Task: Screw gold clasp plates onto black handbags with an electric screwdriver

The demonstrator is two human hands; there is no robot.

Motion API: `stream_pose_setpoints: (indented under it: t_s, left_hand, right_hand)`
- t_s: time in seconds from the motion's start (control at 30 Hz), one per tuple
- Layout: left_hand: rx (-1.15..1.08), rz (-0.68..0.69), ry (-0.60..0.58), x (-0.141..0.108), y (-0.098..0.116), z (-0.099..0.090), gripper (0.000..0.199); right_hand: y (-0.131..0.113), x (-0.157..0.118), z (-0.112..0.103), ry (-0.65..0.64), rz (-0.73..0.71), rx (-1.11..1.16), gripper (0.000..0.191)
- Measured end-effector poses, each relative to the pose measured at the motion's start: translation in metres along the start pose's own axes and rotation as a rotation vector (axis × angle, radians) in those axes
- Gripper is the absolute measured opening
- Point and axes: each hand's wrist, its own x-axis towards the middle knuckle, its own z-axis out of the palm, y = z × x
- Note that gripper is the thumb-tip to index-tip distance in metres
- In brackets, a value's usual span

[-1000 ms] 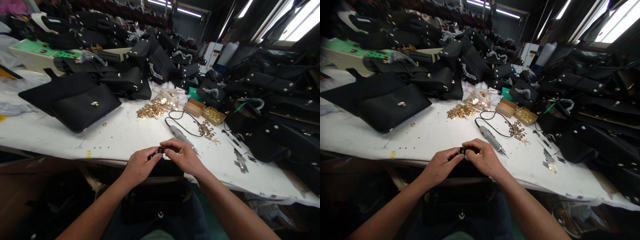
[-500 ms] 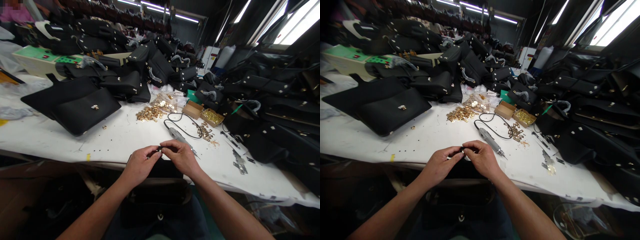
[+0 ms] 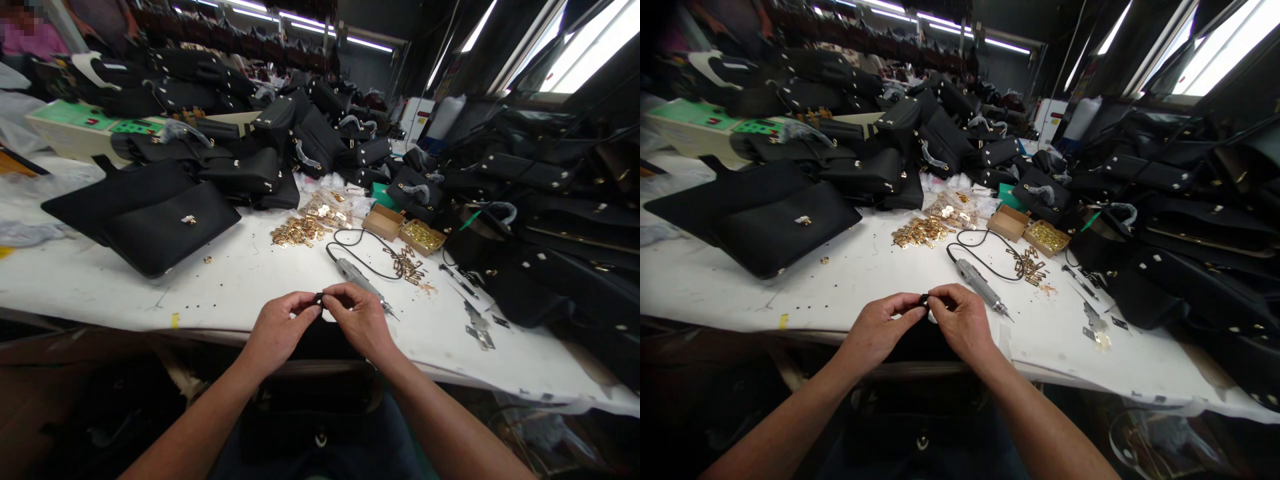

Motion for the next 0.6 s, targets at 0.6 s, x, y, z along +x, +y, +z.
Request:
stream_pose_setpoints:
  t_s: [0.6]
  left_hand:
    - [0.092,0.034,0.044,0.001,-0.002,0.002,0.029]
  right_hand:
    - [-0.004,0.002,-0.003,-0.074,0.028,-0.018,0.013]
